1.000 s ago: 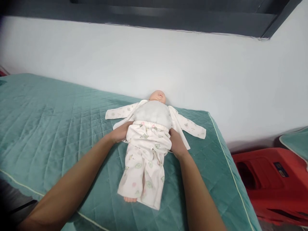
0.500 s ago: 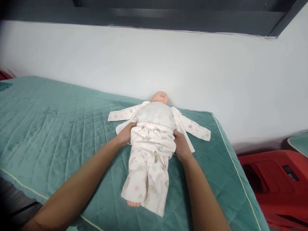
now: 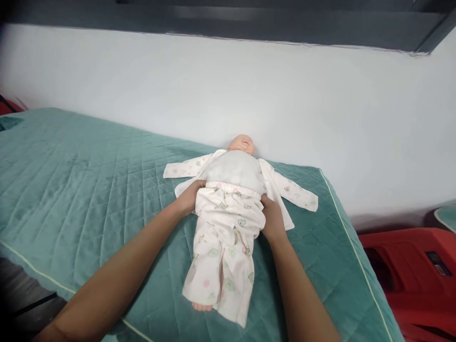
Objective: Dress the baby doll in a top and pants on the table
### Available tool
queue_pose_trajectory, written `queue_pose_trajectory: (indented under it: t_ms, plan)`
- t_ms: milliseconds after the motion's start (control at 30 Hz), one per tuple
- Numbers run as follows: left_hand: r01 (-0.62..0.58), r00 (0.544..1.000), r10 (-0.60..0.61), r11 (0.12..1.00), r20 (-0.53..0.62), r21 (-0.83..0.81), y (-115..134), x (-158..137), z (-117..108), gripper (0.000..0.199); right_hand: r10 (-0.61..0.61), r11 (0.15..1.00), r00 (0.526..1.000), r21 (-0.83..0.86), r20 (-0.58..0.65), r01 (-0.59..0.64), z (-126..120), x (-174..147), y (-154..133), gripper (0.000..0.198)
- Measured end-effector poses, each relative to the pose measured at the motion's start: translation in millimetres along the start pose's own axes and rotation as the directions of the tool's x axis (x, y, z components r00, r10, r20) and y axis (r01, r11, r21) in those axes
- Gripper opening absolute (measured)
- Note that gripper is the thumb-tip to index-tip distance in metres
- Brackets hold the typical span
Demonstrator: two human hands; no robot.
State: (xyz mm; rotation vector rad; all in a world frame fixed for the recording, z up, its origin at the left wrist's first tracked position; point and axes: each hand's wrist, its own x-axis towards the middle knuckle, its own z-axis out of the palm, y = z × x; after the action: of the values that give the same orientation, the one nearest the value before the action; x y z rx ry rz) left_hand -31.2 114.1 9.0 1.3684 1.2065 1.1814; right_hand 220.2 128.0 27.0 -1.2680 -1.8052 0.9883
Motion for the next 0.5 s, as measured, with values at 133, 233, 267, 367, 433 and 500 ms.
queue_pose_trajectory:
  t_ms: [133, 233, 267, 367, 433, 500]
  plan:
    - [0.019, 0.994, -0.023, 0.999, 0.105, 0.040, 12, -5, -7, 0.018, -0.028, 0.995, 0.999, -0.093, -0.032, 0.025, -3, -3, -5, 0.022]
    - [0.039, 0.991, -0.052, 0.993, 0.123, 0.113, 22, -10, -14, 0.017, 0.025, 0.989, 0.998, -0.146, -0.056, -0.033, -4, -3, -7, 0.022]
    - [0.056, 0.992, -0.068, 0.992, 0.106, 0.115, 24, -11, -16, 0.017, 0.049, 0.987, 0.996, -0.149, -0.076, -0.060, -4, -2, -6, 0.023]
    - [0.078, 0.997, -0.079, 0.997, 0.028, 0.027, 25, -12, -20, 0.015, 0.134, 0.991, 0.982, -0.010, -0.131, -0.137, -4, 0, 0, 0.030]
    - [0.021, 0.999, -0.023, 0.999, -0.044, -0.033, 26, -12, -20, 0.013, 0.173, 0.981, 0.972, 0.111, -0.158, -0.156, -3, 1, 5, 0.033]
    - [-0.060, 0.992, 0.055, 0.998, -0.117, -0.037, 29, -13, -18, 0.010, 0.165, 0.978, 0.968, 0.158, -0.188, -0.136, -1, 2, 8, 0.032]
